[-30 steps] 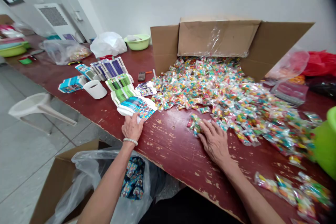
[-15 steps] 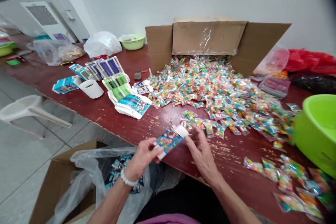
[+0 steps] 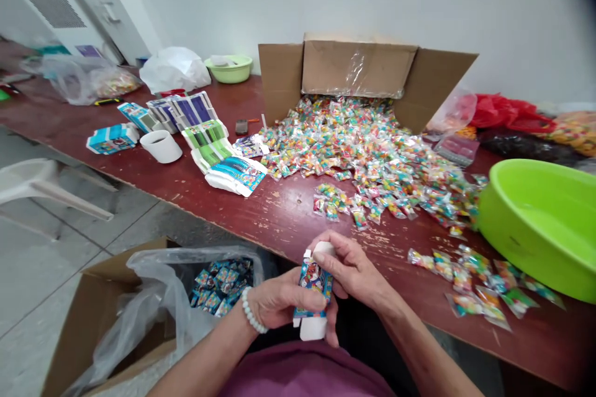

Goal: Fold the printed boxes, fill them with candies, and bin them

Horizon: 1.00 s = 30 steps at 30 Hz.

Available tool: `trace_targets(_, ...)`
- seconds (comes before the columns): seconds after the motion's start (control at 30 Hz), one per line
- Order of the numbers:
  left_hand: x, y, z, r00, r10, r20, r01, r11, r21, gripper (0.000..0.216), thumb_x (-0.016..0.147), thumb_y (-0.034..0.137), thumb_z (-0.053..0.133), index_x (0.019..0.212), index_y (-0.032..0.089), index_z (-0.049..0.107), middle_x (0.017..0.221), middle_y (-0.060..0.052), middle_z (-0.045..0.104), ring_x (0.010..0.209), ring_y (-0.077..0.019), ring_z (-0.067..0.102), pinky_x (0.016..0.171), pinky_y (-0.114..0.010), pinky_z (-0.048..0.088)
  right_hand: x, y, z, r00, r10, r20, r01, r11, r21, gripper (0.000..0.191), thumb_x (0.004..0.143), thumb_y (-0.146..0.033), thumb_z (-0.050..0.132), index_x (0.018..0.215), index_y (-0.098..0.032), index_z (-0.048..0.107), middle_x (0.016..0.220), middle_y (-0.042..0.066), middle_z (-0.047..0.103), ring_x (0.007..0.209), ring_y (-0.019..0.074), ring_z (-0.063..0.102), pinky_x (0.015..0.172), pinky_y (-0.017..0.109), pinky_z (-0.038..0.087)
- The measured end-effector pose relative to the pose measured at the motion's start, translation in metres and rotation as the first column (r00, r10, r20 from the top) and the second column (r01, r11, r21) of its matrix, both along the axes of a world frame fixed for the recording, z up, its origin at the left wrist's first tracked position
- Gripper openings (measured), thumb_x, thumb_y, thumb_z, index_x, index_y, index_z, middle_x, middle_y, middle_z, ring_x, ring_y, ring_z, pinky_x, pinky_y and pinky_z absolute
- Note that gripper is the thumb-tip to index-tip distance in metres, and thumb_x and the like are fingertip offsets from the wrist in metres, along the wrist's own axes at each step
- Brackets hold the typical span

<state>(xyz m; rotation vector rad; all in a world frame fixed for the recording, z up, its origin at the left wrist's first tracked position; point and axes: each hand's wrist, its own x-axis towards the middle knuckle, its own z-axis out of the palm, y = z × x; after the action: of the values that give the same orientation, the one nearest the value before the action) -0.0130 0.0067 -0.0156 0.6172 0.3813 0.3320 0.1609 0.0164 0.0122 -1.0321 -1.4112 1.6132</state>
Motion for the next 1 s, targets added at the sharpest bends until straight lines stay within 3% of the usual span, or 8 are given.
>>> trace_targets(0.13,0.006,-0.017,0.004,0.996,0.056,-0.064,-0.048,0.991,0.121,0.042,0.054,0.039,0.088,0.084,0.013,0.072,0.068,-0.006,0.068,0.058,-0.0179,0.065,0.052,-0.023,0.046,-0.004,-0.016,0.011,0.999,0.038,-0.016,-0.038,0.999,0.02,0.03,0.09,-0.045,0.063,0.111,-0.024,0.06,0.074,-0.004,0.057,0.049,0.0065,0.045,0.044,0.017,0.037)
trace_targets(0.27,0.006,-0.031,0.014,0.99,0.132,-0.049,-0.115,0.962,0.248,0.043,0.052,0.043,0.09,0.076,0.011,0.073,0.072,-0.008,0.072,0.062,-0.018,0.065,0.058,-0.026,0.05,-0.007,-0.037,0.02,0.994,-0.037,-0.098,0.046,0.994,0.097,0.068,0.081,-0.038,0.074,0.141,-0.032,0.041,0.111,0.002,0.062,0.087,0.0143,0.061,0.073,0.024,0.052)
trace_targets(0.37,0.006,-0.043,0.026,0.976,0.212,-0.04,-0.195,0.947,0.254,0.041,0.054,0.04,0.09,0.076,0.01,0.073,0.069,-0.007,0.07,0.06,-0.0193,0.068,0.059,-0.029,0.054,-0.01,-0.055,0.026,0.985,-0.091,-0.15,0.104,0.991,0.081,0.066,0.079,-0.038,0.077,0.137,-0.029,0.047,0.108,0.003,0.064,0.091,0.0167,0.062,0.079,0.027,0.053)
trace_targets(0.5,0.009,-0.057,0.042,0.932,0.354,-0.085,-0.319,0.906,0.277,0.037,0.062,0.036,0.087,0.083,0.011,0.07,0.068,-0.006,0.069,0.053,-0.0183,0.067,0.054,-0.031,0.057,-0.015,-0.075,0.032,0.975,-0.141,-0.174,0.149,0.988,0.035,0.038,0.08,-0.042,0.075,0.109,-0.02,0.066,0.087,0.003,0.068,0.06,0.0107,0.059,0.056,0.022,0.051)
trace_targets(0.63,0.015,-0.058,0.049,0.894,0.433,-0.116,-0.375,0.865,0.333,0.039,0.07,0.041,0.081,0.091,0.011,0.067,0.064,-0.004,0.066,0.051,-0.0157,0.062,0.051,-0.031,0.055,-0.018,-0.08,0.029,0.974,-0.165,-0.154,0.16,0.986,-0.041,0.037,0.084,-0.052,0.067,0.087,-0.016,0.068,0.052,-0.003,0.053,0.035,0.0092,0.043,0.032,0.021,0.038)
trace_targets(0.83,0.018,-0.035,0.039,0.768,0.62,-0.16,-0.412,0.67,0.617,0.03,0.074,0.034,0.078,0.092,0.014,0.063,0.084,-0.003,0.069,0.077,-0.0148,0.064,0.073,-0.026,0.052,-0.004,-0.056,0.015,0.91,-0.411,0.055,0.392,0.895,0.214,0.038,0.083,-0.052,0.067,0.073,-0.016,0.071,0.068,0.002,0.062,0.061,0.0157,0.055,0.055,0.026,0.047)
trace_targets(0.93,0.021,-0.028,0.034,0.676,0.722,-0.148,-0.498,0.596,0.63,0.045,0.075,0.032,0.077,0.11,0.02,0.049,0.089,-0.002,0.07,0.076,-0.0159,0.066,0.071,-0.027,0.053,0.001,-0.047,0.007,0.917,-0.394,0.051,0.38,0.907,0.183,0.036,0.086,-0.051,0.064,0.097,-0.019,0.072,0.081,0.004,0.069,0.074,0.0208,0.062,0.066,0.03,0.051)
trace_targets(1.0,0.026,-0.029,0.032,0.608,0.781,-0.143,-0.539,0.538,0.648,0.053,0.076,0.032,0.076,0.116,0.023,0.041,0.091,-0.002,0.07,0.072,-0.0154,0.066,0.067,-0.026,0.053,0.0,-0.046,0.001,0.904,-0.426,-0.026,0.425,0.893,0.145,0.044,0.085,-0.049,0.066,0.121,-0.023,0.062,0.093,0.005,0.072,0.081,0.0212,0.065,0.072,0.031,0.053)
